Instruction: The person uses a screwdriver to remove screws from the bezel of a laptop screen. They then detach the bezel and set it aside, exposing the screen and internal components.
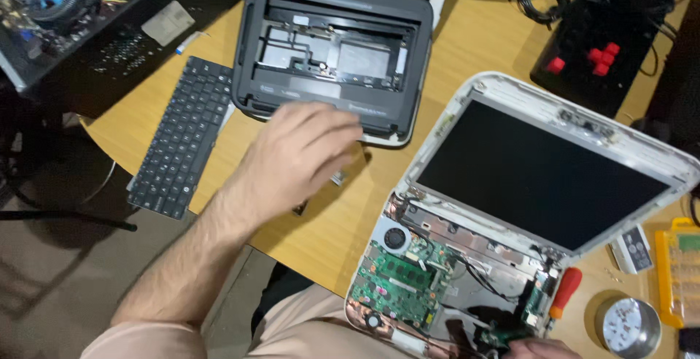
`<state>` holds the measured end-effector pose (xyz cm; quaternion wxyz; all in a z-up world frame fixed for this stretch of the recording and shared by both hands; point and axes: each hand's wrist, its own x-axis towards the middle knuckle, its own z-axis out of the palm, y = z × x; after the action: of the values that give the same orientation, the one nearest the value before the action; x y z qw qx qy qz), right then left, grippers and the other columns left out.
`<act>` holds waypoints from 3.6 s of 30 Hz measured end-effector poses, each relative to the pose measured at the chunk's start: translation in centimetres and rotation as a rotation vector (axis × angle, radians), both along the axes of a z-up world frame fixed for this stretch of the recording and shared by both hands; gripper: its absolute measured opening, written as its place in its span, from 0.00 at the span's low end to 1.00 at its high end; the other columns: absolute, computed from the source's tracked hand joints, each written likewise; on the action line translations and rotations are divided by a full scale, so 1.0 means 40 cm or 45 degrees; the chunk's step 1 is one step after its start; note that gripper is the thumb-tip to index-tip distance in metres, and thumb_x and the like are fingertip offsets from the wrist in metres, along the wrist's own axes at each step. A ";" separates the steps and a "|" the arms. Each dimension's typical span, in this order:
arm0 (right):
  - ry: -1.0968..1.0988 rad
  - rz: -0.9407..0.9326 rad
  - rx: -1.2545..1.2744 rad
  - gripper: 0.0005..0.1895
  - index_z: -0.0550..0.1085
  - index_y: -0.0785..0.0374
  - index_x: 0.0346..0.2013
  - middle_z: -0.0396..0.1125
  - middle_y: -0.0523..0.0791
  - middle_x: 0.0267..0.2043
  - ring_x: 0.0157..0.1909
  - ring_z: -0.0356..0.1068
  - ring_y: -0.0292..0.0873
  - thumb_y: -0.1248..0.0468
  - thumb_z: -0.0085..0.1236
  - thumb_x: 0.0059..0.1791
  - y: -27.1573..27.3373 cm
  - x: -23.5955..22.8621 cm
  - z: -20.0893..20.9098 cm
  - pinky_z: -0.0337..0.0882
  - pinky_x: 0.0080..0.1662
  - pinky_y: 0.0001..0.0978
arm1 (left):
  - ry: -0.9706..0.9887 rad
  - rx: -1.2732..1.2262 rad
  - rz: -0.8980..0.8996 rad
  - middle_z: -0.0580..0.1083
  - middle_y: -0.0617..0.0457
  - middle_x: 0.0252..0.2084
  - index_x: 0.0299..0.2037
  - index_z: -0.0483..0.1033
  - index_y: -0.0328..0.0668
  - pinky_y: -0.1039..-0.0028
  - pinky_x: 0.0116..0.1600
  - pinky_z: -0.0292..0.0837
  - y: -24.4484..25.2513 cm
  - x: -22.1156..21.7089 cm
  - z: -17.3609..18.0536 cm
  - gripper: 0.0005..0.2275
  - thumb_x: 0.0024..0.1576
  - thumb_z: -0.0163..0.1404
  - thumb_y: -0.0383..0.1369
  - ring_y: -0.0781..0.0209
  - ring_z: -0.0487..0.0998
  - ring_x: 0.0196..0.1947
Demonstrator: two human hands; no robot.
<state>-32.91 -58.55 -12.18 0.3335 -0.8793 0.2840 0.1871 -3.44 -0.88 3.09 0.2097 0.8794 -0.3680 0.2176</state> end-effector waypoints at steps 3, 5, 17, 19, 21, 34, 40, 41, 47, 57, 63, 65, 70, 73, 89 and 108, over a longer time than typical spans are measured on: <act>-0.478 0.581 1.080 0.29 0.90 0.74 0.66 0.96 0.60 0.54 0.45 1.05 0.49 0.57 0.81 0.54 -0.163 -0.038 -0.055 1.04 0.51 0.33 | 0.174 -0.292 -0.113 0.88 0.43 0.50 0.49 0.87 0.37 0.56 0.58 0.87 -0.080 -0.128 0.048 0.01 0.74 0.63 0.25 0.47 0.89 0.50; -0.630 0.361 1.107 0.28 0.86 0.79 0.63 0.91 0.65 0.56 0.44 1.02 0.55 0.63 0.80 0.52 0.025 -0.018 0.091 1.02 0.51 0.39 | 0.339 -0.432 -0.087 0.86 0.45 0.43 0.44 0.85 0.37 0.62 0.53 0.87 -0.137 -0.198 0.009 0.03 0.72 0.64 0.25 0.52 0.87 0.43; -1.103 0.065 0.680 0.15 0.85 0.74 0.44 0.83 0.55 0.37 0.28 0.80 0.41 0.60 0.65 0.60 0.239 -0.007 0.241 0.81 0.34 0.27 | 0.552 -0.698 0.089 0.84 0.40 0.50 0.49 0.83 0.29 0.61 0.61 0.88 -0.241 -0.348 -0.107 0.05 0.68 0.55 0.18 0.47 0.88 0.51; -1.151 0.068 0.663 0.14 0.84 0.75 0.45 0.81 0.55 0.36 0.25 0.77 0.40 0.62 0.64 0.61 0.236 -0.014 0.227 0.76 0.29 0.26 | 0.524 -0.669 0.100 0.83 0.40 0.53 0.50 0.84 0.30 0.60 0.63 0.87 -0.242 -0.351 -0.120 0.06 0.67 0.55 0.19 0.48 0.86 0.54; -1.102 -0.182 0.600 0.03 0.85 0.67 0.44 0.80 0.47 0.35 0.30 0.71 0.34 0.69 0.69 0.60 0.246 -0.021 0.225 0.69 0.34 0.23 | 0.499 -0.615 0.097 0.81 0.40 0.55 0.52 0.83 0.29 0.60 0.64 0.86 -0.245 -0.353 -0.118 0.06 0.69 0.54 0.17 0.47 0.85 0.56; -1.304 0.012 0.011 0.07 0.85 0.80 0.55 0.75 0.57 0.37 0.26 0.75 0.43 0.83 0.66 0.62 0.223 0.072 0.247 0.76 0.29 0.36 | 0.564 -0.580 0.132 0.77 0.36 0.72 0.67 0.79 0.33 0.50 0.63 0.87 -0.244 -0.346 -0.129 0.14 0.72 0.55 0.18 0.39 0.86 0.58; -0.963 0.029 -0.304 0.16 0.85 0.74 0.63 0.78 0.56 0.43 0.30 0.79 0.51 0.71 0.76 0.61 0.206 0.125 0.280 0.80 0.36 0.46 | 0.776 -0.606 0.114 0.69 0.19 0.78 0.78 0.67 0.20 0.32 0.72 0.80 -0.277 -0.320 -0.062 0.20 0.76 0.47 0.20 0.20 0.81 0.70; -0.801 0.016 -0.320 0.22 0.84 0.74 0.68 0.78 0.57 0.44 0.35 0.81 0.54 0.69 0.77 0.60 0.212 0.138 0.299 0.82 0.42 0.53 | 0.828 -0.613 0.131 0.71 0.19 0.76 0.81 0.65 0.23 0.30 0.72 0.79 -0.280 -0.314 -0.058 0.22 0.77 0.46 0.21 0.19 0.81 0.70; -0.299 0.002 -0.345 0.27 0.81 0.66 0.77 0.80 0.53 0.43 0.48 0.85 0.63 0.59 0.63 0.64 0.243 0.180 0.391 0.83 0.60 0.68 | 0.966 -0.657 0.161 0.73 0.18 0.75 0.87 0.60 0.27 0.27 0.77 0.74 -0.279 -0.268 -0.088 0.26 0.79 0.45 0.23 0.19 0.77 0.76; 0.081 -0.094 -0.301 0.25 0.69 0.61 0.57 0.83 0.68 0.46 0.51 0.80 0.81 0.42 0.38 0.72 0.237 0.087 0.414 0.72 0.54 0.69 | 1.102 -0.733 0.319 0.85 0.50 0.72 0.85 0.74 0.46 0.64 0.75 0.78 -0.296 -0.181 -0.099 0.24 0.78 0.46 0.35 0.58 0.84 0.71; -0.062 -0.405 0.273 0.18 0.78 0.71 0.45 0.79 0.59 0.29 0.31 0.77 0.54 0.59 0.54 0.72 0.256 -0.003 0.408 0.81 0.44 0.47 | 1.109 -0.752 0.334 0.89 0.56 0.61 0.68 0.86 0.45 0.66 0.66 0.81 -0.295 -0.178 -0.094 0.17 0.77 0.47 0.36 0.61 0.88 0.61; -0.173 -0.354 0.322 0.14 0.74 0.69 0.44 0.81 0.57 0.36 0.33 0.85 0.53 0.62 0.61 0.68 0.209 -0.064 0.326 0.88 0.42 0.45 | 1.090 -0.743 0.332 0.87 0.59 0.52 0.61 0.87 0.45 0.68 0.59 0.79 -0.283 -0.182 -0.108 0.14 0.79 0.47 0.37 0.63 0.85 0.53; -0.323 -0.274 0.480 0.23 0.64 0.64 0.39 0.72 0.54 0.30 0.44 1.01 0.54 0.73 0.77 0.56 0.145 -0.123 0.237 1.02 0.44 0.48 | 1.044 -0.670 0.355 0.80 0.61 0.38 0.52 0.86 0.45 0.69 0.50 0.71 -0.265 -0.212 -0.119 0.13 0.81 0.48 0.39 0.64 0.77 0.40; -0.375 -0.366 0.626 0.23 0.63 0.68 0.44 0.82 0.67 0.27 0.37 0.98 0.66 0.78 0.76 0.55 0.112 -0.107 0.202 0.96 0.38 0.51 | 1.099 -0.752 0.301 0.87 0.56 0.52 0.65 0.85 0.42 0.70 0.55 0.79 -0.261 -0.242 -0.091 0.14 0.80 0.45 0.34 0.65 0.84 0.49; -0.807 -0.905 0.646 0.23 0.59 0.52 0.51 0.53 0.40 0.36 0.29 0.55 0.36 0.78 0.63 0.59 0.256 -0.055 0.258 0.62 0.37 0.30 | 1.348 -1.254 0.156 0.81 0.54 0.53 0.79 0.69 0.40 0.66 0.59 0.86 -0.170 -0.367 -0.182 0.23 0.73 0.51 0.23 0.62 0.82 0.51; -0.790 -0.993 0.801 0.14 0.56 0.48 0.34 0.49 0.37 0.26 0.25 0.52 0.36 0.71 0.41 0.59 0.268 -0.060 0.201 0.51 0.29 0.30 | 1.290 -1.707 0.356 0.81 0.43 0.45 0.72 0.77 0.32 0.56 0.32 0.90 -0.078 -0.397 -0.134 0.21 0.83 0.42 0.43 0.50 0.83 0.32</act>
<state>-35.30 -47.83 -4.14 0.6900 -0.5823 0.4065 -0.1400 -19.30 -3.98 -2.28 0.7965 0.5980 0.0889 -0.0062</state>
